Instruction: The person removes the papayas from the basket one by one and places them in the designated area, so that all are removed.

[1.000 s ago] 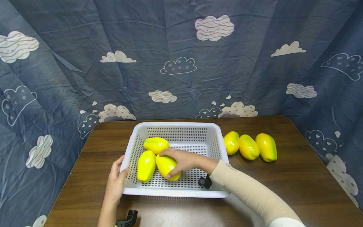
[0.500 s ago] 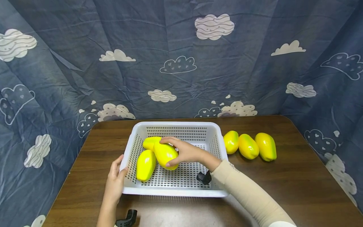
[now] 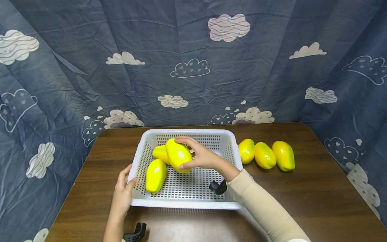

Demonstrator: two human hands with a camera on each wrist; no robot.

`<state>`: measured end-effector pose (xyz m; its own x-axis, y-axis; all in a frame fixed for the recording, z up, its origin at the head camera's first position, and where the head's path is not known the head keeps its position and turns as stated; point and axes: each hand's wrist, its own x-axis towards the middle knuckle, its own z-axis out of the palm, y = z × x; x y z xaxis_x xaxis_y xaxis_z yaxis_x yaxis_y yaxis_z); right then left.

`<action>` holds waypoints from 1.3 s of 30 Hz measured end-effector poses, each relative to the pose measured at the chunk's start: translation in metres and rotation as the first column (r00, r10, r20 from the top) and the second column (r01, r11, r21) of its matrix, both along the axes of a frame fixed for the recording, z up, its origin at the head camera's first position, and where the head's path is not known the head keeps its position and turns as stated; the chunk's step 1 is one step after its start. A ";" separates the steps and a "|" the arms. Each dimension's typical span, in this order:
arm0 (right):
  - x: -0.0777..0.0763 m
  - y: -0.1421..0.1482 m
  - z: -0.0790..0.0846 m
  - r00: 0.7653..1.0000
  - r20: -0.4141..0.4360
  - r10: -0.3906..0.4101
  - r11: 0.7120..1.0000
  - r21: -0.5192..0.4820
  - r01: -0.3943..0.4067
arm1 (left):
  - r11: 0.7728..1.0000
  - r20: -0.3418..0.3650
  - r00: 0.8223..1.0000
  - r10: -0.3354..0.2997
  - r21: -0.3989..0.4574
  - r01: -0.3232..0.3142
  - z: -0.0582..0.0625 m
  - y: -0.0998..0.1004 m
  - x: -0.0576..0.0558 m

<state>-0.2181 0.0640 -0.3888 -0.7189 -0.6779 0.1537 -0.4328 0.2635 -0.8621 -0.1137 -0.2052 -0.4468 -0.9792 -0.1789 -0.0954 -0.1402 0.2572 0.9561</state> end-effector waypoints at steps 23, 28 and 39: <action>0.019 0.028 0.042 0.990 -0.023 -0.141 0.978 -0.157 0.136 | 1.000 0.007 1.000 0.010 -0.003 -0.010 0.002 0.001 0.001; 0.014 0.040 0.035 0.985 -0.038 -0.166 0.969 -0.193 0.156 | 1.000 0.001 1.000 -0.006 0.003 0.006 0.002 0.002 0.001; 0.015 0.073 0.039 0.954 -0.109 -0.281 0.942 -0.220 0.252 | 1.000 -0.018 1.000 -0.004 -0.019 0.004 0.000 0.001 0.001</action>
<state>-0.2029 0.1374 -0.3501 -0.8314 -0.4090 0.3762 -0.4878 0.2128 -0.8466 -0.1130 -0.2040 -0.4469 -0.9814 -0.1768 -0.0748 -0.1224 0.2761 0.9533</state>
